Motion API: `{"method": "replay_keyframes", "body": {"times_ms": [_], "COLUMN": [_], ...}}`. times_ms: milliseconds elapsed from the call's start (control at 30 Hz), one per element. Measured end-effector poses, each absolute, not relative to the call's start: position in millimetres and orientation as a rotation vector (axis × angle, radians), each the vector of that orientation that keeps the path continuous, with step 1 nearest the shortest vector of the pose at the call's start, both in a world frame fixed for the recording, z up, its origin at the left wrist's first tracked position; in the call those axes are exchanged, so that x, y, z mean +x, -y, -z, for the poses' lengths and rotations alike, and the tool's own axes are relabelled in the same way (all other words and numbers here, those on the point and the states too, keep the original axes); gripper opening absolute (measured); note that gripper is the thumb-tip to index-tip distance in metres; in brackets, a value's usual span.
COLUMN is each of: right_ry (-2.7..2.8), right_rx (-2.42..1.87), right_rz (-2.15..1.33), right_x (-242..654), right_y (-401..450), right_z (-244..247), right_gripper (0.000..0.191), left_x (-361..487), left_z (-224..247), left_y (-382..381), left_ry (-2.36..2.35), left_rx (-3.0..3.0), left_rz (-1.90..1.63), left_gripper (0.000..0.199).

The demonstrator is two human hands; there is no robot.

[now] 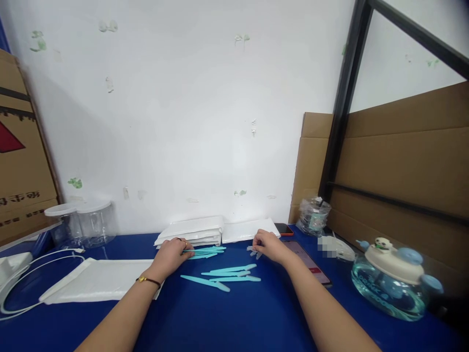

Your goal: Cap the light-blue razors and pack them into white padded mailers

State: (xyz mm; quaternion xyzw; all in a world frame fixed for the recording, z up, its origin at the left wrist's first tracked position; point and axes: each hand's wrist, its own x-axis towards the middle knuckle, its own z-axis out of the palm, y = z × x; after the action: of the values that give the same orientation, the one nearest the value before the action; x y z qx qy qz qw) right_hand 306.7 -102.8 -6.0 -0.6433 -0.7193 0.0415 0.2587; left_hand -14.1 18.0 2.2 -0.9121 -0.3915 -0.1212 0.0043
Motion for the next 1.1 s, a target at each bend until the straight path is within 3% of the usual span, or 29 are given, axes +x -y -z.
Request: {"method": "replay_keyframes", "body": {"times_ms": [367,700,1000,1100], "right_ry": [2.191,2.174,2.033,2.092], "right_rx": [-1.755,-1.594,-1.755,-1.694], "right_rz": [-0.406,-0.224,-0.133,-0.24], "right_x": [283,265,293,284], "right_y": [113,109,109,112], "right_z": [0,-3,1,0], "right_gripper": [0.013,0.005,0.002,0.01], "left_x": [10,20,-13,-11], "left_z": [-2,1,2,1], "left_y": [16,15,-15,-9], "left_ry": [1.039,0.932,1.247,1.247], "left_rx": [-3.105,-3.072,-2.97,-2.98], "left_rz": [0.6,0.48,0.448,0.538], "left_gripper": [0.027,0.028,0.021,0.023]}}
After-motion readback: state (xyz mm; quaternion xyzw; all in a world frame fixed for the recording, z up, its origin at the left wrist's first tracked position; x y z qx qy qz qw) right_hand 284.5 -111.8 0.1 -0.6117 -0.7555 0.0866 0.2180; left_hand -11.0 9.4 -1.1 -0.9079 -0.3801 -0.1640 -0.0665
